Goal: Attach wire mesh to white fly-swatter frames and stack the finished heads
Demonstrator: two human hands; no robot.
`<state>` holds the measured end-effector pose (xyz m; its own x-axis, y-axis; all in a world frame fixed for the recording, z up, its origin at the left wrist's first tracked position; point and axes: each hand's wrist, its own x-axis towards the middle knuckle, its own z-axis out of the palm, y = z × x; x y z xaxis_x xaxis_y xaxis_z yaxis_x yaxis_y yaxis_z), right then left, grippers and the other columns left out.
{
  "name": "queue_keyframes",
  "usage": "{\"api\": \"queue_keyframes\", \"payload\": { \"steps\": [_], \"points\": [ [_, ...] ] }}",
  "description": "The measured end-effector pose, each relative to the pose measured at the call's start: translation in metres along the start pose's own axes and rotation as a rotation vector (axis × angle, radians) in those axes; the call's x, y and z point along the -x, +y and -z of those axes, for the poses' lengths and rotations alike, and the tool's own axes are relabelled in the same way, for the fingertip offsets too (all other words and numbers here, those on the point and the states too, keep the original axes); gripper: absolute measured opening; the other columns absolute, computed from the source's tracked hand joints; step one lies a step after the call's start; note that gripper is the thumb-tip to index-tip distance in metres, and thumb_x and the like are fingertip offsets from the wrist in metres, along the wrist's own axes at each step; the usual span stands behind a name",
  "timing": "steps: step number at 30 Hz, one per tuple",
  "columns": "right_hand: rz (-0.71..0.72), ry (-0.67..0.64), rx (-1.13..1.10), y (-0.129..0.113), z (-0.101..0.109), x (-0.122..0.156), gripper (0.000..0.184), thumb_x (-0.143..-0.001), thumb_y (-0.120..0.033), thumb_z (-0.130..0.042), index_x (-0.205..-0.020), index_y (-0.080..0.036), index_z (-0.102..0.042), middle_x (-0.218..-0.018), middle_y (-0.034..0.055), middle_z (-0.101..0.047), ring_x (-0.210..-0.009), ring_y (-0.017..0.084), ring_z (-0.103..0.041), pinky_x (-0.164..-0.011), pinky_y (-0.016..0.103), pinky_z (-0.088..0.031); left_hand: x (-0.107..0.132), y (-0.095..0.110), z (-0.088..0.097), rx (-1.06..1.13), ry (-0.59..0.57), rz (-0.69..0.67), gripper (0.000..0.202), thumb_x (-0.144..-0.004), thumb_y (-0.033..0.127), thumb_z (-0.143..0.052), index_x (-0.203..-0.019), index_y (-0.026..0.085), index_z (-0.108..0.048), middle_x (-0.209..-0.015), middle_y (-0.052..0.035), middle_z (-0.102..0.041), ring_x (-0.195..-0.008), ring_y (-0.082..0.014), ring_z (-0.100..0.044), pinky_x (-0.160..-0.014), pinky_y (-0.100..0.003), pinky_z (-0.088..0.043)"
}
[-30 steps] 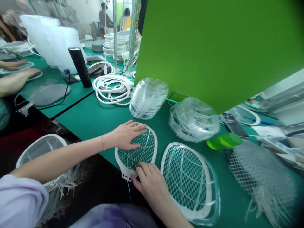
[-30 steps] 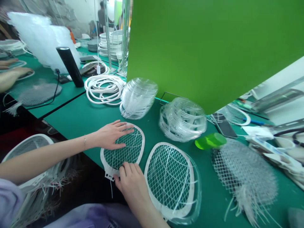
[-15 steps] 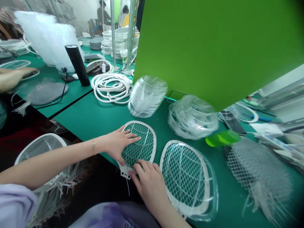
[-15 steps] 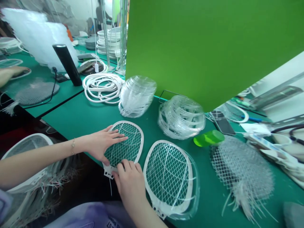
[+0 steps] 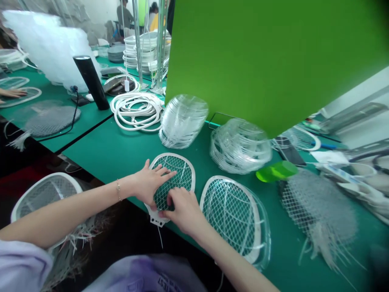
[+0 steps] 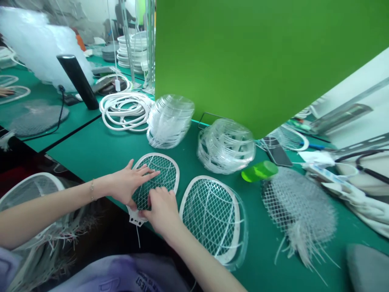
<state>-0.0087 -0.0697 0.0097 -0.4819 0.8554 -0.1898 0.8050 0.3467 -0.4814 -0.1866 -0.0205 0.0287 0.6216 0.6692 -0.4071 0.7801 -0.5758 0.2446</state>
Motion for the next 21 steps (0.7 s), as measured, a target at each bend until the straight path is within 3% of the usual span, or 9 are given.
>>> {"api": "queue_keyframes", "payload": {
  "steps": [3,6,8,10,13,18,21],
  "points": [
    [0.019,0.208,-0.121,0.027,0.014,0.022,0.025,-0.079,-0.038,-0.08,-0.087,-0.022,-0.061,-0.092,0.0024,-0.066,-0.091,0.023,-0.06,-0.079,0.035,-0.042,0.009,-0.005,0.004,0.048,0.024,-0.01,0.132,-0.062,0.058,-0.084,-0.161,0.025,-0.003,-0.16,-0.0236,-0.03,-0.144,-0.0491,-0.031,-0.108,-0.079,-0.009],
    [-0.174,0.575,-0.223,0.095,0.042,0.052,0.027,-0.09,-0.045,-0.062,-0.104,-0.022,-0.063,-0.105,0.008,-0.066,-0.097,0.024,-0.059,-0.086,0.038,-0.046,0.014,0.002,0.016,0.091,0.197,-0.093,0.108,-0.081,0.056,-0.07,-0.161,0.029,-0.003,-0.166,-0.0158,-0.018,-0.149,-0.0426,-0.024,-0.116,-0.069,-0.016],
    [-0.356,0.707,-0.124,0.148,0.059,0.07,0.032,-0.086,-0.044,-0.06,-0.105,-0.018,-0.065,-0.106,0.013,-0.067,-0.099,0.029,-0.058,-0.094,0.046,-0.044,0.006,0.018,0.024,0.083,0.34,-0.193,0.084,-0.09,0.047,-0.062,-0.159,0.029,-0.019,-0.166,-0.0098,-0.021,-0.151,-0.0364,-0.023,-0.12,-0.057,-0.023],
    [-0.472,0.654,-0.126,0.191,0.067,0.08,0.029,-0.083,-0.038,-0.059,-0.1,-0.016,-0.067,-0.105,0.0156,-0.067,-0.101,0.03,-0.059,-0.096,0.048,-0.043,-0.011,0.04,0.029,0.05,0.394,-0.307,0.068,-0.093,0.044,-0.06,-0.154,0.028,-0.035,-0.163,-0.0071,-0.03,-0.15,-0.0326,-0.027,-0.121,-0.05,-0.025],
    [-0.5,0.567,-0.189,0.224,0.07,0.082,0.021,-0.08,-0.032,-0.058,-0.088,-0.017,-0.071,-0.095,0.0125,-0.07,-0.092,0.027,-0.064,-0.09,0.044,-0.048,-0.046,0.073,0.03,0.009,0.343,-0.399,0.061,-0.095,0.052,-0.056,-0.149,0.027,-0.044,-0.162,-0.0061,-0.034,-0.151,-0.0322,-0.026,-0.122,-0.052,-0.022],
    [-0.478,0.43,-0.365,0.235,0.089,0.08,0.024,-0.083,-0.034,-0.059,-0.084,-0.017,-0.076,-0.069,0.0053,-0.072,-0.067,0.02,-0.067,-0.067,0.033,-0.053,-0.089,0.101,0.036,0.027,0.314,-0.316,0.065,-0.098,0.063,-0.046,-0.151,0.026,-0.043,-0.164,-0.0047,-0.027,-0.153,-0.0319,-0.017,-0.121,-0.055,-0.022],
    [-0.453,0.396,-0.439,0.238,0.101,0.074,0.026,-0.083,-0.035,-0.06,-0.088,-0.016,-0.077,-0.071,0.0053,-0.074,-0.062,0.018,-0.067,-0.063,0.03,-0.054,-0.107,0.109,0.039,0.019,0.367,-0.311,0.063,-0.097,0.066,-0.041,-0.147,0.028,-0.048,-0.164,-0.0043,-0.027,-0.153,-0.0316,-0.015,-0.121,-0.057,-0.018]
  ]
}}
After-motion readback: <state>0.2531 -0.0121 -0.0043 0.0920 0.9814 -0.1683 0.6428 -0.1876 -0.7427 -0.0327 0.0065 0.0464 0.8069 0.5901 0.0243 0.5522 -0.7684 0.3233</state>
